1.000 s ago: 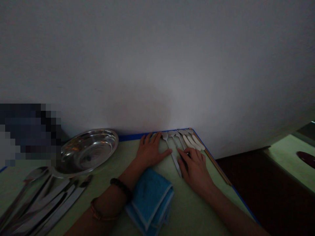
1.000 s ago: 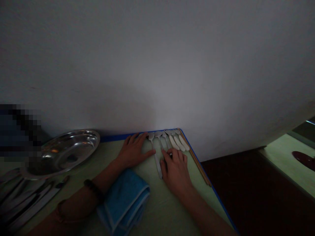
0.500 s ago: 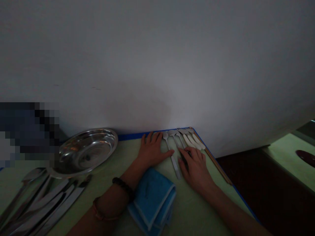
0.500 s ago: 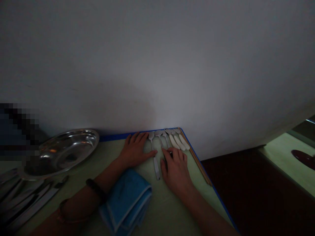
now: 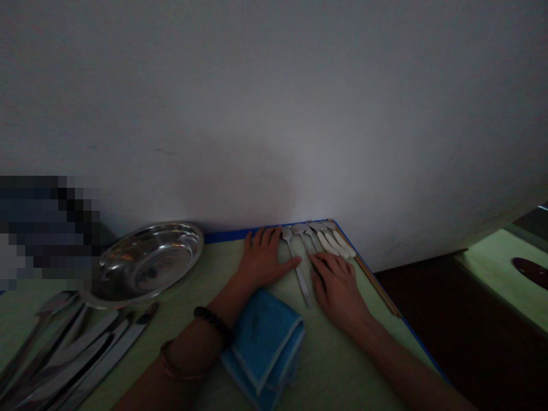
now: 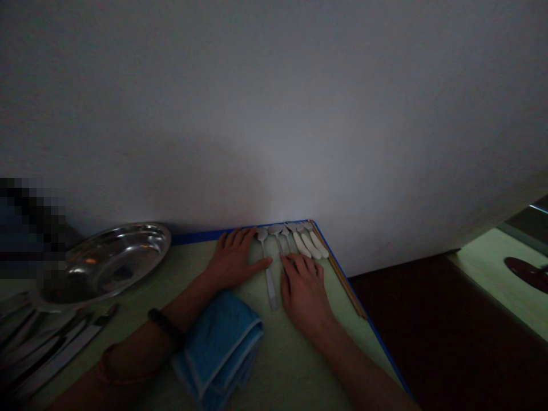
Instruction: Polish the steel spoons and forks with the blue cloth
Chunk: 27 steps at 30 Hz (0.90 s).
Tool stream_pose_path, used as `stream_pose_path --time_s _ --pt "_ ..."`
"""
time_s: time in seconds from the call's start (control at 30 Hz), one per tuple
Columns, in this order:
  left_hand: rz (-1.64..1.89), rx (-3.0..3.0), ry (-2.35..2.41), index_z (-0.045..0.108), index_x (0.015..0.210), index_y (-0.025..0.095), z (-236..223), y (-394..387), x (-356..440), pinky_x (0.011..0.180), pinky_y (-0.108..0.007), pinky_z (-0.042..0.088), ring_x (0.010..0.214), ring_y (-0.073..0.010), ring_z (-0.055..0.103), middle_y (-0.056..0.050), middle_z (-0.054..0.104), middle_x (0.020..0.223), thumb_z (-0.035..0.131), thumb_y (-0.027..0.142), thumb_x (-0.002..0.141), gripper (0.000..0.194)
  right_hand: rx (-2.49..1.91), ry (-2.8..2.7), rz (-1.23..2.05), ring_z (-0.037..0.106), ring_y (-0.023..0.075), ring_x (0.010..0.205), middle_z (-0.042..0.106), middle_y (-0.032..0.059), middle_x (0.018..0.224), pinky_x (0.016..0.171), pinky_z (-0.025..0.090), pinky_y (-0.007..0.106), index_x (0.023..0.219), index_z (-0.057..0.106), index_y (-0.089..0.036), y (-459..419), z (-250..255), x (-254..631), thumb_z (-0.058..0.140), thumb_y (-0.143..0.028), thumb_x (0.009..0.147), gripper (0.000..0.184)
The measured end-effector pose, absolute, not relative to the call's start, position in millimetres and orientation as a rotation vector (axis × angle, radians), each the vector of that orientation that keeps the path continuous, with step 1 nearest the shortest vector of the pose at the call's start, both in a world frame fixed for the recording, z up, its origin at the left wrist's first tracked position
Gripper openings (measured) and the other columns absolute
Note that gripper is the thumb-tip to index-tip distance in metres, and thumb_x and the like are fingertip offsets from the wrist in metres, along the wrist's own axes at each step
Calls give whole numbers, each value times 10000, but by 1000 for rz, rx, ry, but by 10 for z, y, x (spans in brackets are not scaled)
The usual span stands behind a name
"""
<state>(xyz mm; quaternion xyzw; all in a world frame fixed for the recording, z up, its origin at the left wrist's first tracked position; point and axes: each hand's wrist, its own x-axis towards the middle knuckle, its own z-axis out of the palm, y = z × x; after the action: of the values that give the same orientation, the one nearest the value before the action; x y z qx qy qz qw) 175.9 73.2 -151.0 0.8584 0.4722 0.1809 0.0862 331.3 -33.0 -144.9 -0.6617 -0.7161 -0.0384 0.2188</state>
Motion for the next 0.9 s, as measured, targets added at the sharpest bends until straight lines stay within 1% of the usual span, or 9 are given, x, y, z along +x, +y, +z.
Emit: stream_pose_path --time_s 0.1,0.17,0.3,0.4,0.47,0.57,0.63,0.7,0.9 --pt "601 2502 1375 304 1325 142 -1488 762 1748 1055 -495 89 1273 -316 255 -150 377 1349 391 656 748 778 -1819 -1957 -115 436 238 1080 541 99 1144 898 325 414 1189 499 -179 -342 -1438 3319 398 -195 863 342" --pt "651 2453 1343 341 1292 122 -1439 770 1712 1045 -476 168 1243 -299 316 -163 406 1315 378 587 798 679 -1776 -1921 -121 444 238 1074 537 108 1133 898 331 420 1169 512 -175 -372 -1401 3302 399 -203 867 324" --pt "695 2395 1198 480 1097 147 -1211 602 1489 901 -310 402 1042 -181 515 -97 551 1104 312 373 888 351 -1573 -1873 -89 445 232 1079 508 116 1131 909 353 416 1137 518 -179 -474 -1223 3114 418 -220 864 294" --pt "635 2421 1056 523 918 170 -956 301 1162 825 -223 424 902 -120 554 -29 595 952 377 291 876 194 -1470 -1933 -15 440 231 1091 491 106 1146 923 357 416 1132 523 -199 -529 -1073 2825 437 -241 858 290" --pt "541 2435 1011 530 875 179 -774 98 875 737 -207 435 787 -104 564 -1 610 852 372 274 883 184 -1426 -2006 34 435 226 1099 485 104 1160 937 352 411 1147 520 -198 -546 -1030 2598 440 -242 858 303" --pt "393 2446 1079 543 929 189 -510 -113 353 604 -230 407 634 -117 538 8 599 715 355 275 891 210 -1375 -2154 126 432 220 1107 490 91 1188 943 352 407 1135 536 -212 -585 -1093 2246 434 -239 860 295" --pt "296 2442 1169 568 853 187 -352 -196 -15 550 -233 367 594 -123 517 5 585 672 398 288 869 198 -1349 -2261 188 436 224 1104 499 78 1202 935 360 413 1130 543 -229 -626 -1188 2025 444 -256 856 293" --pt "219 2421 1262 570 768 175 -221 -256 -331 515 -231 336 559 -121 495 3 566 628 401 310 864 237 -1349 -2374 198 445 236 1098 516 67 1201 942 343 453 1181 509 -247 -652 -1277 1837 451 -286 853 336" --pt "33 2324 1370 603 804 174 -101 -246 -722 553 -217 370 648 -125 543 -4 624 734 500 370 804 221 -1429 -2364 77 466 231 1063 535 91 1163 928 352 431 1168 518 -179 -518 -1363 1598 429 -279 855 340"
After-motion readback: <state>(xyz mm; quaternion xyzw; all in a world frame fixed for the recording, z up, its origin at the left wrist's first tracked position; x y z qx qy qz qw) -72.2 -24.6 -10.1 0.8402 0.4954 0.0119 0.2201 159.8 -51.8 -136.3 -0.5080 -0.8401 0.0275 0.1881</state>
